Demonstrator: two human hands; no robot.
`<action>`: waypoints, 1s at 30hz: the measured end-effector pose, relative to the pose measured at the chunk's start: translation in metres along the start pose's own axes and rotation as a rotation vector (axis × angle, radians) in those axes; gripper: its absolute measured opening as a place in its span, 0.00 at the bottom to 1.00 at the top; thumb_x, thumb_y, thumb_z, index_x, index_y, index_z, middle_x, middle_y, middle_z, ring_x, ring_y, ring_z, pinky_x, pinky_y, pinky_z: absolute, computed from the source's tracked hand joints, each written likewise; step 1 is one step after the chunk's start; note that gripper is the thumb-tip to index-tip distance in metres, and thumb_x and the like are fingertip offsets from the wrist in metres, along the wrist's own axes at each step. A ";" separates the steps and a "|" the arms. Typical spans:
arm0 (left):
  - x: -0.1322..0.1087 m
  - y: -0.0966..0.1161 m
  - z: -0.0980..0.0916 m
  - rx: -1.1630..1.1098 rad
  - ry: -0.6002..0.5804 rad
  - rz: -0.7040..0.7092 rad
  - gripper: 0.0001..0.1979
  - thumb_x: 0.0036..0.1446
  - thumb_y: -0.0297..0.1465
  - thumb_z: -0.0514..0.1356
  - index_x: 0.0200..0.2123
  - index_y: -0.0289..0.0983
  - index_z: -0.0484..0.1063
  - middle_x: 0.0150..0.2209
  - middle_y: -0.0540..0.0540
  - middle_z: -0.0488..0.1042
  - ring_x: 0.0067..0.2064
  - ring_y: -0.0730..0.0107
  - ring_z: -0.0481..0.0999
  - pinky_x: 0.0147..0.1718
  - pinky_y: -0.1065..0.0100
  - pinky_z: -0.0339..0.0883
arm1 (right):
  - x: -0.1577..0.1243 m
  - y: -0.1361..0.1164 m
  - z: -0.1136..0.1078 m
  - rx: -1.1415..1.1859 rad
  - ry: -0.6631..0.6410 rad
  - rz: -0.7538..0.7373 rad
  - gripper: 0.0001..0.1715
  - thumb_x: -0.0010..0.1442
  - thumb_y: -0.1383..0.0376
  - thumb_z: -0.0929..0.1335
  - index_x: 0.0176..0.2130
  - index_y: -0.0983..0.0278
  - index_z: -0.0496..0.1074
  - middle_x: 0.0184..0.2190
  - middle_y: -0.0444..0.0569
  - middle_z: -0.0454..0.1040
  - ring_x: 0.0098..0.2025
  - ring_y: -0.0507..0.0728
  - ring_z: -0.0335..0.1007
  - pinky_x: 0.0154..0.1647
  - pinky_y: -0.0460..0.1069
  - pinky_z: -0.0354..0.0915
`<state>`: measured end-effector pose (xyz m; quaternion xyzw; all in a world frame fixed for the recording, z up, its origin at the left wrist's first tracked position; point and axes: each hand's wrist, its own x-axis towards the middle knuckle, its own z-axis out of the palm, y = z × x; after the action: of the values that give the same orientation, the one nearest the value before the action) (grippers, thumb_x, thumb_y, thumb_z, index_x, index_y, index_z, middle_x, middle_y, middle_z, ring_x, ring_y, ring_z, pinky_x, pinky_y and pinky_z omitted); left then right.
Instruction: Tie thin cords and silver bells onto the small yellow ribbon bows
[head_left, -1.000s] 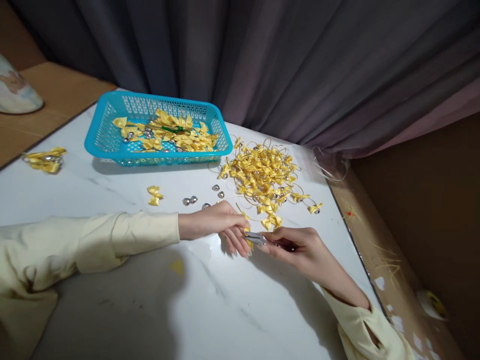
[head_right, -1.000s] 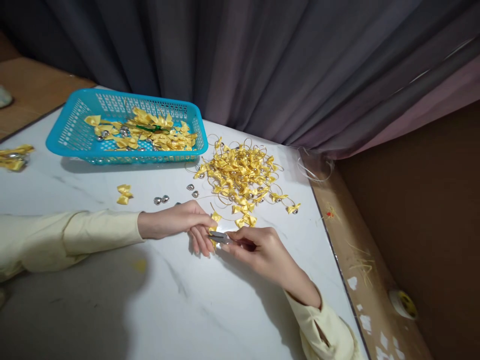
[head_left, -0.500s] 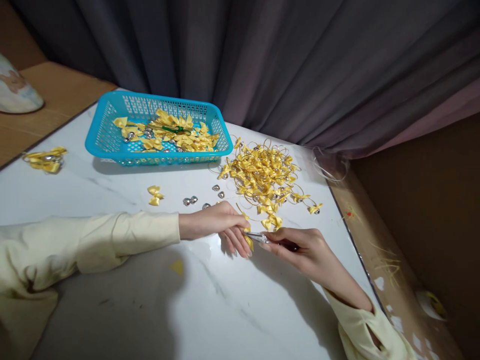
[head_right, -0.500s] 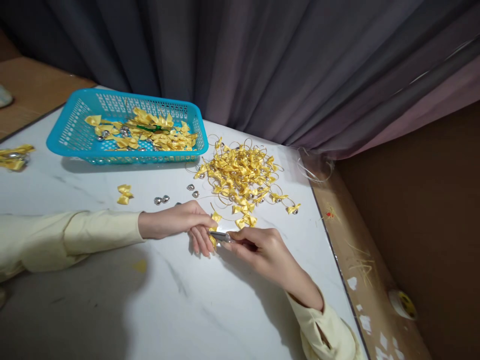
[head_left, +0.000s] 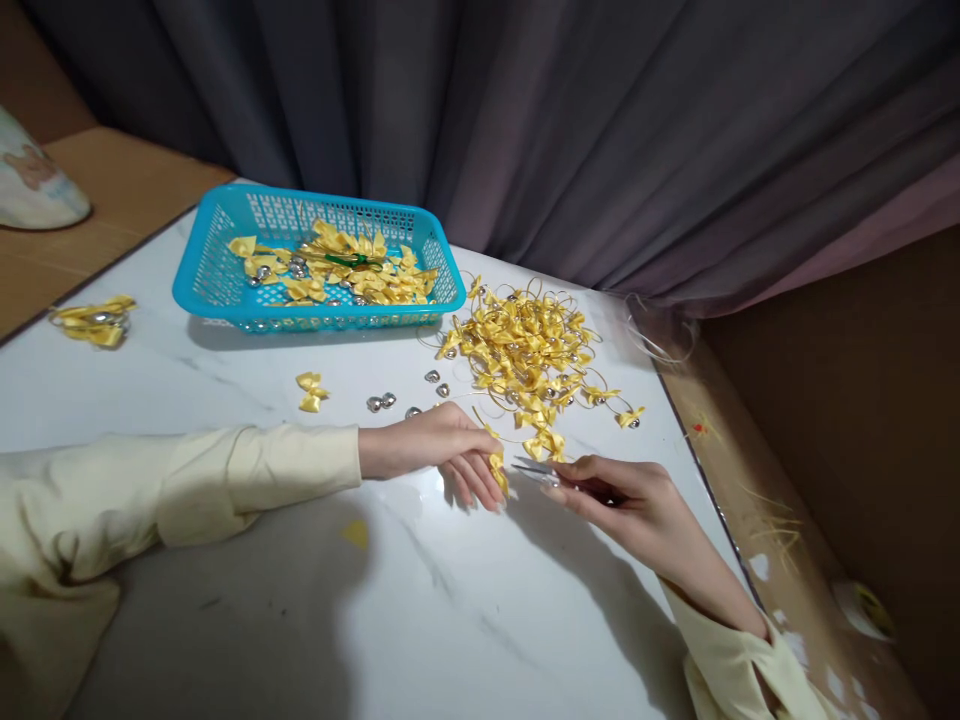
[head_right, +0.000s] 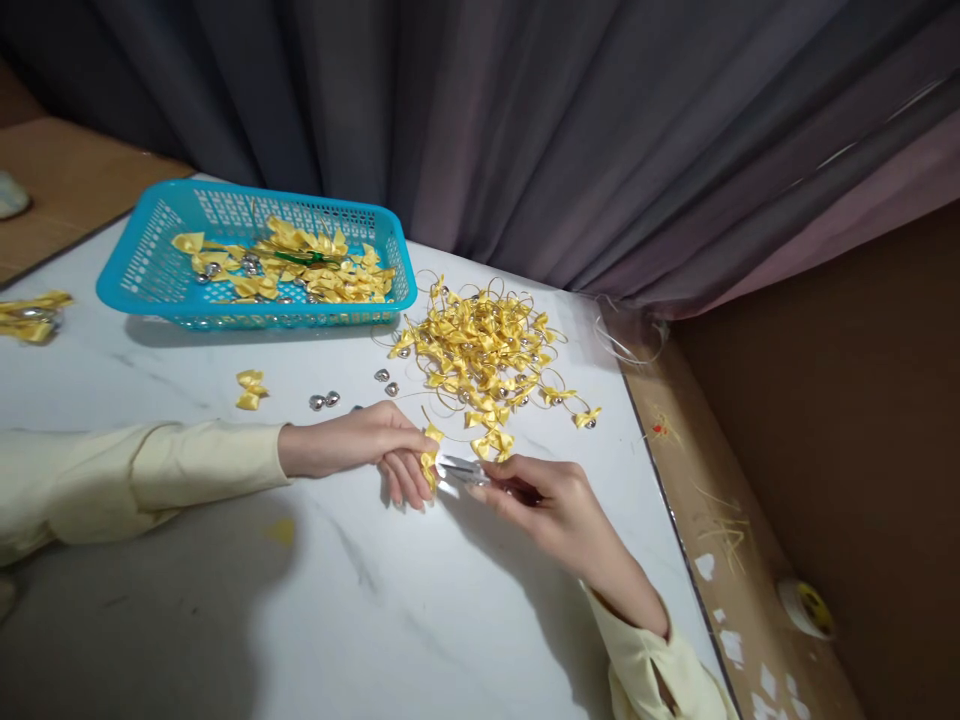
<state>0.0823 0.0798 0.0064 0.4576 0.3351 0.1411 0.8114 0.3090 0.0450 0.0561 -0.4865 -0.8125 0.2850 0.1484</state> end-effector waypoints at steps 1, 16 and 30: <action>0.000 0.001 0.000 0.004 0.011 -0.002 0.20 0.57 0.38 0.55 0.26 0.27 0.76 0.31 0.35 0.80 0.27 0.65 0.79 0.24 0.69 0.69 | -0.002 0.005 -0.004 -0.042 0.030 0.012 0.18 0.58 0.55 0.66 0.30 0.68 0.74 0.23 0.48 0.74 0.18 0.47 0.57 0.18 0.43 0.55; -0.009 0.005 0.013 0.123 0.061 0.052 0.18 0.50 0.41 0.62 0.25 0.28 0.74 0.24 0.39 0.78 0.23 0.66 0.77 0.16 0.75 0.64 | -0.074 0.153 -0.095 -0.648 0.382 1.051 0.29 0.61 0.52 0.58 0.45 0.73 0.72 0.38 0.70 0.72 0.40 0.69 0.69 0.29 0.52 0.56; -0.020 0.015 0.020 0.170 -0.011 0.076 0.10 0.53 0.29 0.57 0.39 0.34 0.66 0.26 0.45 0.77 0.26 0.67 0.77 0.20 0.72 0.69 | -0.046 0.159 -0.082 -0.704 0.327 1.071 0.26 0.64 0.61 0.56 0.47 0.78 0.70 0.45 0.73 0.68 0.47 0.75 0.66 0.37 0.57 0.60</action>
<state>0.0816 0.0642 0.0341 0.5378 0.3239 0.1403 0.7656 0.4861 0.0887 0.0262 -0.8798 -0.4697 -0.0408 -0.0604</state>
